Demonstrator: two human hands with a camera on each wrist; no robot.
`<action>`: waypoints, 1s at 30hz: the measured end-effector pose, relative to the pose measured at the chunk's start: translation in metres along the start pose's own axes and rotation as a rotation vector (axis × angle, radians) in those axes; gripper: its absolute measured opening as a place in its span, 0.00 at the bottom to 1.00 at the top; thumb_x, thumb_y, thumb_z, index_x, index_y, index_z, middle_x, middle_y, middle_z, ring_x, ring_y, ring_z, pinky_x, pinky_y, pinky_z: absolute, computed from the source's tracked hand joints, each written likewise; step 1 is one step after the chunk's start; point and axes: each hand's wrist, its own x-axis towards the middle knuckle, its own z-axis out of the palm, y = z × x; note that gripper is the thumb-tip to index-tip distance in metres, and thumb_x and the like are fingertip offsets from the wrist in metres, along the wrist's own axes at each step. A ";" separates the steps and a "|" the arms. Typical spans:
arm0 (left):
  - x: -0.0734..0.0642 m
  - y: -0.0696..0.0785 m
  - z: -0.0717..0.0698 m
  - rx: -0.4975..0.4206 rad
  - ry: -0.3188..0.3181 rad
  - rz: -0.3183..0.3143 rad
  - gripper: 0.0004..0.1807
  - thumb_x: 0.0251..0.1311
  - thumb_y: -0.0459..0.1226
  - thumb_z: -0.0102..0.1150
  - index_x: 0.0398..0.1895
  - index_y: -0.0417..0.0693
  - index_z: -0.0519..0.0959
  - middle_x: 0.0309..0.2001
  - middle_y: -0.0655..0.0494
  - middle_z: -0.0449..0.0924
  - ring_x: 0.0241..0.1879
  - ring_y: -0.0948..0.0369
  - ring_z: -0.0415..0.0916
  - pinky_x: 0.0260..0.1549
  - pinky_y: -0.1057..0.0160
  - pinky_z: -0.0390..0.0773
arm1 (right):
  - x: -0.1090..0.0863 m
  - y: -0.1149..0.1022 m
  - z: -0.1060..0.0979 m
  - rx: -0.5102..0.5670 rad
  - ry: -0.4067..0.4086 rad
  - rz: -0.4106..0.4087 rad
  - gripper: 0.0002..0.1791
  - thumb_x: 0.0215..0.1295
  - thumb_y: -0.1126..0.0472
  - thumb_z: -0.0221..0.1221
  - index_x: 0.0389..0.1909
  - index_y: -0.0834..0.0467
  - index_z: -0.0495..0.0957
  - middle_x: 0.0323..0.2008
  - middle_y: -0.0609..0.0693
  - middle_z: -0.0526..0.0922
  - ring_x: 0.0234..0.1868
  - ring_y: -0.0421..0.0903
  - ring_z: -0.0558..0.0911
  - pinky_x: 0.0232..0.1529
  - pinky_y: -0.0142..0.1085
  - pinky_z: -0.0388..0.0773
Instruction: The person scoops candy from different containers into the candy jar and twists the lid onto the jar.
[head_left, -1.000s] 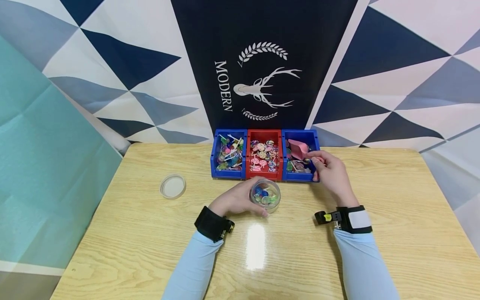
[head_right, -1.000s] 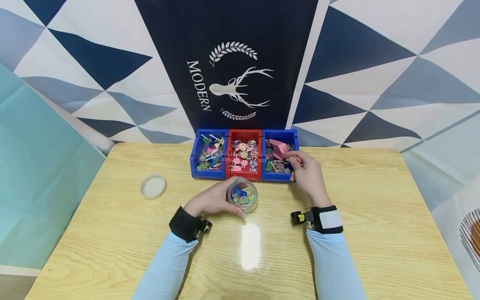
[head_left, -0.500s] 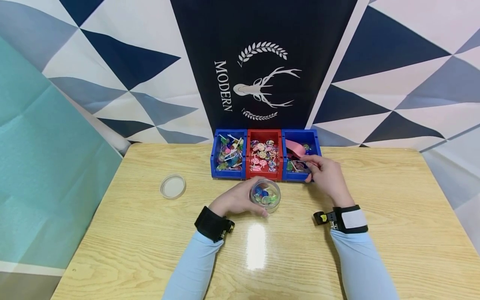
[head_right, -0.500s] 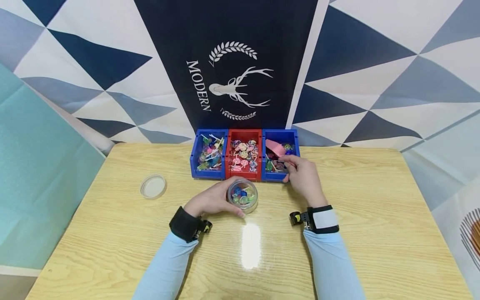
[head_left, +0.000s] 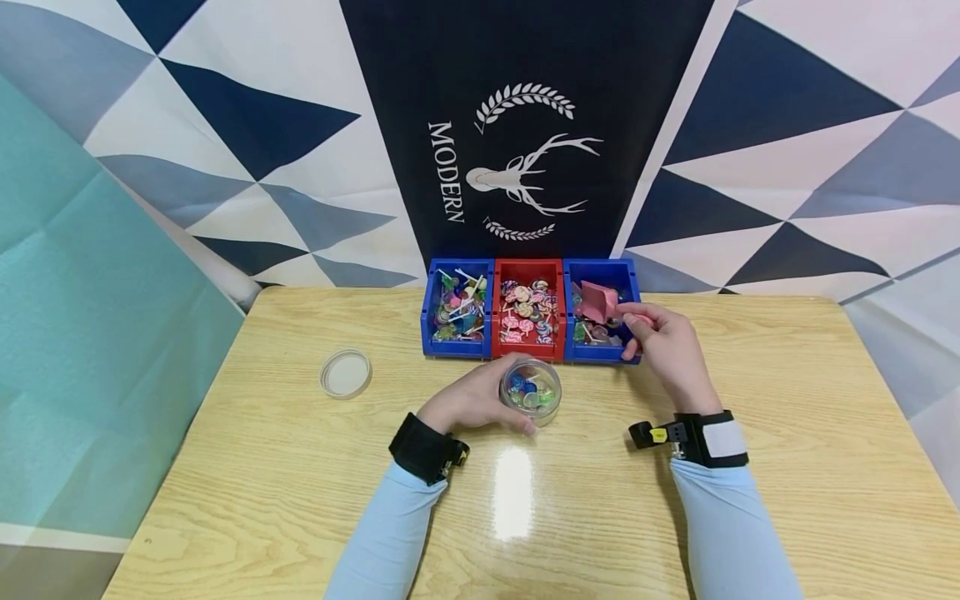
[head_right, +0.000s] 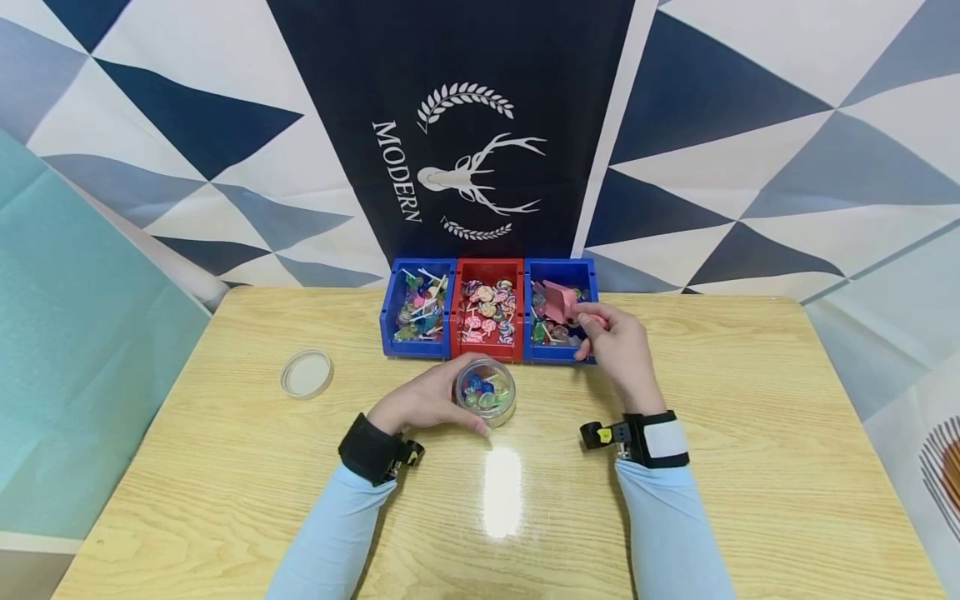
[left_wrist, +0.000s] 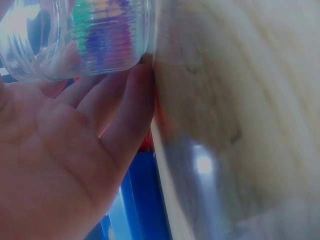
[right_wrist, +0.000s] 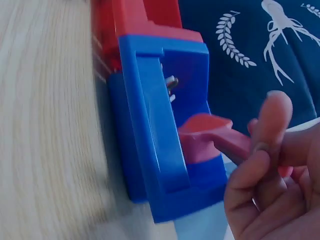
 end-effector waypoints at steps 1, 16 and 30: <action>0.000 0.000 0.000 -0.002 -0.001 0.001 0.50 0.42 0.48 0.82 0.69 0.62 0.64 0.61 0.60 0.73 0.62 0.61 0.68 0.65 0.53 0.66 | 0.001 0.001 0.001 0.025 0.002 0.005 0.18 0.79 0.59 0.49 0.60 0.62 0.77 0.38 0.65 0.76 0.22 0.42 0.80 0.22 0.33 0.73; 0.000 0.000 -0.001 0.000 -0.003 0.002 0.50 0.42 0.48 0.82 0.70 0.62 0.64 0.62 0.60 0.72 0.62 0.61 0.68 0.65 0.54 0.66 | -0.004 -0.004 -0.008 -0.023 -0.093 -0.032 0.19 0.78 0.57 0.50 0.60 0.63 0.76 0.44 0.65 0.79 0.23 0.45 0.80 0.21 0.34 0.69; 0.001 -0.001 -0.001 0.002 -0.002 -0.004 0.50 0.42 0.49 0.82 0.69 0.62 0.64 0.61 0.61 0.72 0.62 0.61 0.68 0.65 0.53 0.66 | 0.004 0.004 0.008 0.336 -0.057 0.076 0.22 0.79 0.58 0.49 0.65 0.69 0.70 0.50 0.53 0.77 0.25 0.38 0.81 0.33 0.28 0.79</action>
